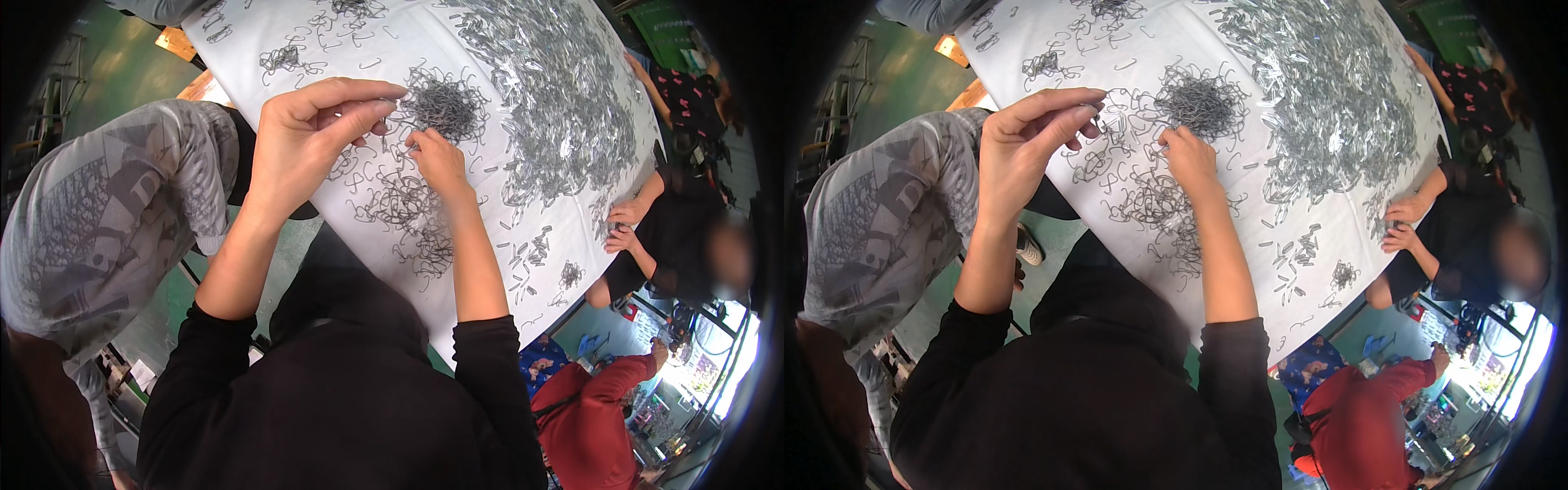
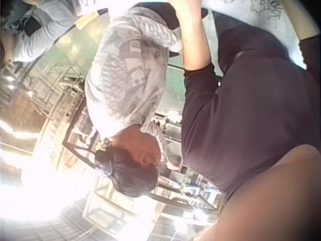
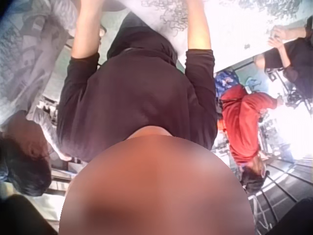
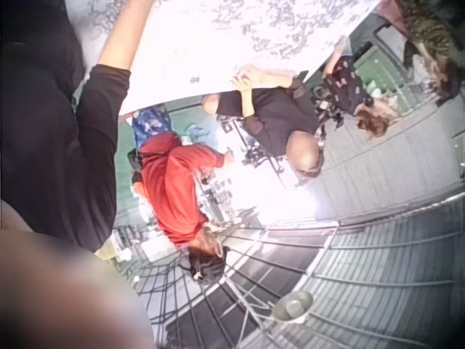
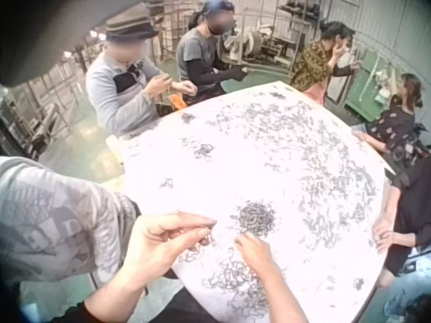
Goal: The person repeatedly picks up small metal wire pieces from a large white sheet and links them together by hand. They occasionally reach up to hang the assembled chain on a nearby metal frame. Other people at the table perform the same task simultaneously.
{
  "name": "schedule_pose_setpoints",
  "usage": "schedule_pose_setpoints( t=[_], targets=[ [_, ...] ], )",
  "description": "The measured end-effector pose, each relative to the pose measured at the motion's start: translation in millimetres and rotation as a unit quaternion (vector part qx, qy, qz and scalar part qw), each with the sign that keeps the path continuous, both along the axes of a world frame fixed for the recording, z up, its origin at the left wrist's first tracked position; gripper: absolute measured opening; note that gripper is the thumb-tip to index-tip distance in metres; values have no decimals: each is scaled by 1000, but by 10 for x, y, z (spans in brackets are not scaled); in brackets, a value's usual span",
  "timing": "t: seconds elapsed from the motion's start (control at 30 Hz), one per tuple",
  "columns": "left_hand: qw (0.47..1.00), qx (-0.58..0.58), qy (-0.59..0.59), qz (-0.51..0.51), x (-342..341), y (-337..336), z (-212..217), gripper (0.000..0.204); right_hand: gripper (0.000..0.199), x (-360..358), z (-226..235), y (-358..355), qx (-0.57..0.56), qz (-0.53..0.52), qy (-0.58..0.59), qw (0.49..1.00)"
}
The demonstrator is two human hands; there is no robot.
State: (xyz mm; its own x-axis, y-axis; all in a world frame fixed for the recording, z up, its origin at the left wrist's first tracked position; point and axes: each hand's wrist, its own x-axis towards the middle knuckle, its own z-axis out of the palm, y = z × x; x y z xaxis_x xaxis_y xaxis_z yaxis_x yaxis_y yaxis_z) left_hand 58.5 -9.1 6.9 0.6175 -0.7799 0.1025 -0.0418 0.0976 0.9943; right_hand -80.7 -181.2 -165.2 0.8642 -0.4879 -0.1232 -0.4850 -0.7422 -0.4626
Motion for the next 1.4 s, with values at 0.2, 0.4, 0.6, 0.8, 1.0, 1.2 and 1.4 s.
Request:
schedule_pose_setpoints(
  t=[0.2,0.4,0.6,0.8,1.0,1.2,1.4],
  targets=[
    [1000,2,-3,24,-41,107,-29,18,7,-9,142,-51,29,46,215,975],
    [999,12,-15,25,-13,113,-29,20,5,61,123,32,14,-115,103,988],
    [999,29,-25,12,-32,178,-22,20,6,-28,98,-89,-5,20,49,999],
    [999,33,-15,16,-64,221,-43,20,8,-132,148,-70,27,1,118,993],
    [1000,27,-6,9,-76,246,-92,21,11,-137,15,186,-18,-38,115,992],
    [1000,13,-13,4,-131,266,-124,21,14,-80,-204,341,-120,-32,138,983],
    [1000,17,4,-3,-209,230,-157,21,16,-488,-58,92,288,-135,67,946]
  ],
)
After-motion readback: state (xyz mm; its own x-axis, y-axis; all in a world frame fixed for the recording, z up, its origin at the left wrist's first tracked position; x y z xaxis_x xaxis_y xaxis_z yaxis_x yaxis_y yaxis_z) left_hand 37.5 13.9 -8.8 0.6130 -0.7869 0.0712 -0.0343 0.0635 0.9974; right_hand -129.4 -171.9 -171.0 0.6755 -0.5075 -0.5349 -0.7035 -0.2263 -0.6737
